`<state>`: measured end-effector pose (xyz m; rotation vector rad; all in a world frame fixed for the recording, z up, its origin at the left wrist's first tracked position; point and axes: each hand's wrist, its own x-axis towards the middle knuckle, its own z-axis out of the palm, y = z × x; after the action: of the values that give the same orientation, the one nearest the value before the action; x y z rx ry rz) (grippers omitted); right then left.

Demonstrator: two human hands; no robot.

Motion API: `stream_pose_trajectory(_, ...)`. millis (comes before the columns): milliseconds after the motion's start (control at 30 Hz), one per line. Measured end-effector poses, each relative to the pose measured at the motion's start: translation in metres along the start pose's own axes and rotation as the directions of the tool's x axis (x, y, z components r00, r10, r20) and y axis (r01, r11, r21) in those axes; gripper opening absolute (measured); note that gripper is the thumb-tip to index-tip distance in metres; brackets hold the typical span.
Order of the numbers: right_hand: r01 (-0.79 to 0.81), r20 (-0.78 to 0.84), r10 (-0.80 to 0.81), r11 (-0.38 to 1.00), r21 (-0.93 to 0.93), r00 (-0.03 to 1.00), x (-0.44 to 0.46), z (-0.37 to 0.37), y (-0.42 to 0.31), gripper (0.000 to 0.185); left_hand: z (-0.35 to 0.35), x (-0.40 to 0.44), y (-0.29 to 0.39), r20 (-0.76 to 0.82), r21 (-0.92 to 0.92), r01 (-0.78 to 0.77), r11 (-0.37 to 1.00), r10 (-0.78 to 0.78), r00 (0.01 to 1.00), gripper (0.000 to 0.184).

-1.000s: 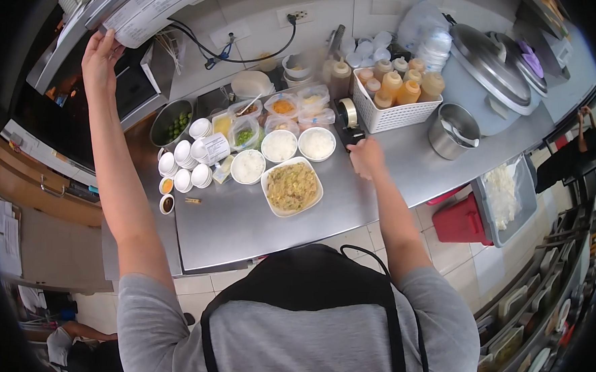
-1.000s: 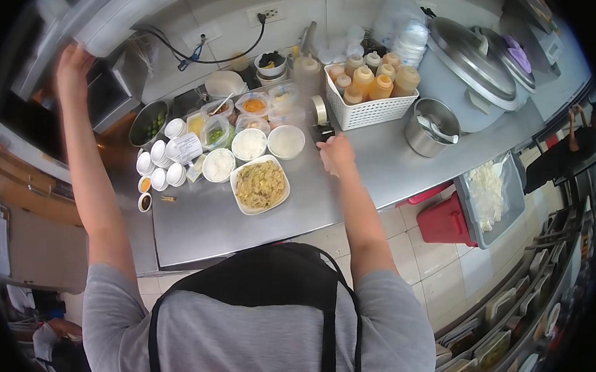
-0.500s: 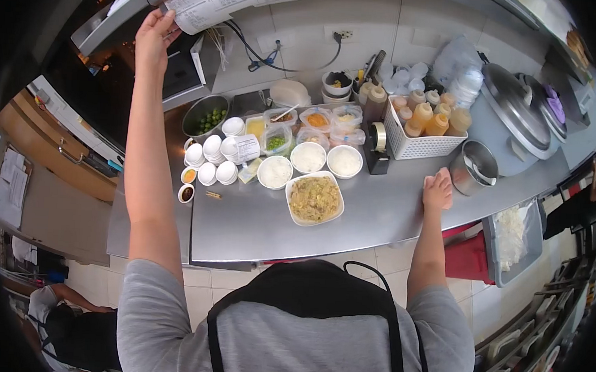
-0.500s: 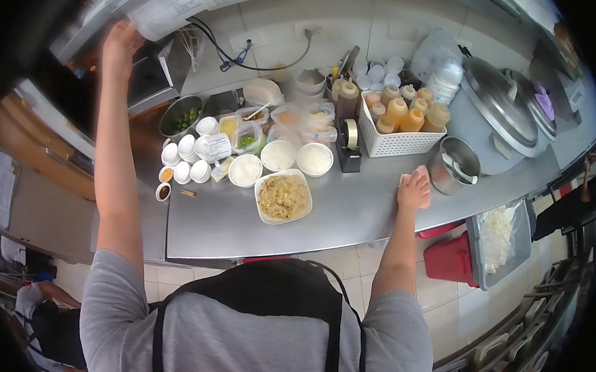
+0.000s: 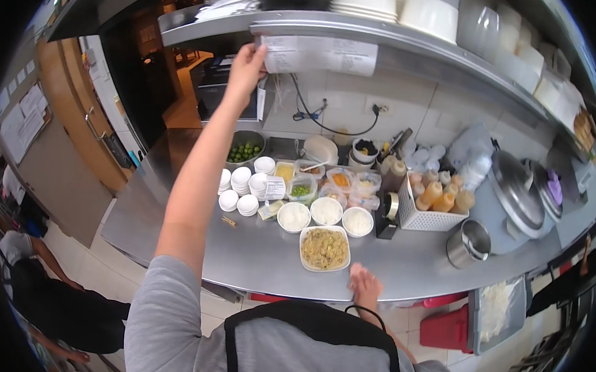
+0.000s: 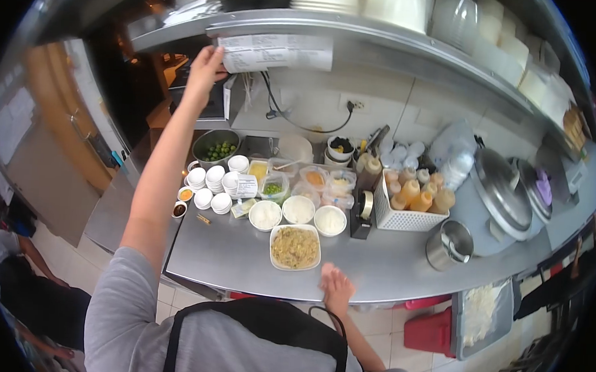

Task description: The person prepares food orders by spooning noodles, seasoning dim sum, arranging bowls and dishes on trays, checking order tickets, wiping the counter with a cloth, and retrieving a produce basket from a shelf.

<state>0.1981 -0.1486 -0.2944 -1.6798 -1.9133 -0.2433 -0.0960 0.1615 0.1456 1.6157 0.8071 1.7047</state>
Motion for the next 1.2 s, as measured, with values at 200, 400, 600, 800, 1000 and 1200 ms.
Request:
stream_pose_trajectory(200,-0.361,0.162,0.335,0.708,0.607,0.928,0.004,-0.046,-0.003,0.024,-0.007,-0.012,-0.02,-0.105,-0.069,0.043,0.997,-0.05,0.993,0.051)
stream_pose_trajectory(400,-0.392,0.044,0.389,0.918,0.067,0.92,0.012,-0.065,0.062,0.043,-0.006,-0.116,-0.076,-0.018,0.25,-0.167,0.954,0.177,0.984,0.033)
stream_pose_trajectory(600,-0.278,0.128,0.322,0.92,-0.278,0.938,0.01,-0.029,0.063,0.065,0.02,-0.295,-0.115,0.425,0.329,0.142,0.934,-0.281,0.86,0.024)
stream_pose_trajectory(800,0.032,0.296,-0.013,0.998,-0.059,0.955,0.014,-0.037,0.01,0.061,0.032,-0.383,-0.137,0.593,0.308,0.422,0.853,-0.519,0.615,0.019)
stream_pose_trajectory(1000,0.392,0.334,-0.49,0.863,0.319,0.805,0.028,-0.006,-0.029,0.053,0.028,-0.417,-0.142,0.563,0.427,0.448,0.785,-0.619,0.548,0.019)
stream_pose_trajectory(1200,0.434,0.4,-0.63,0.762,0.48,0.665,0.051,0.022,-0.086,0.047,0.019,-0.423,-0.145,0.51,0.484,0.358,0.799,-0.59,0.626,0.017)
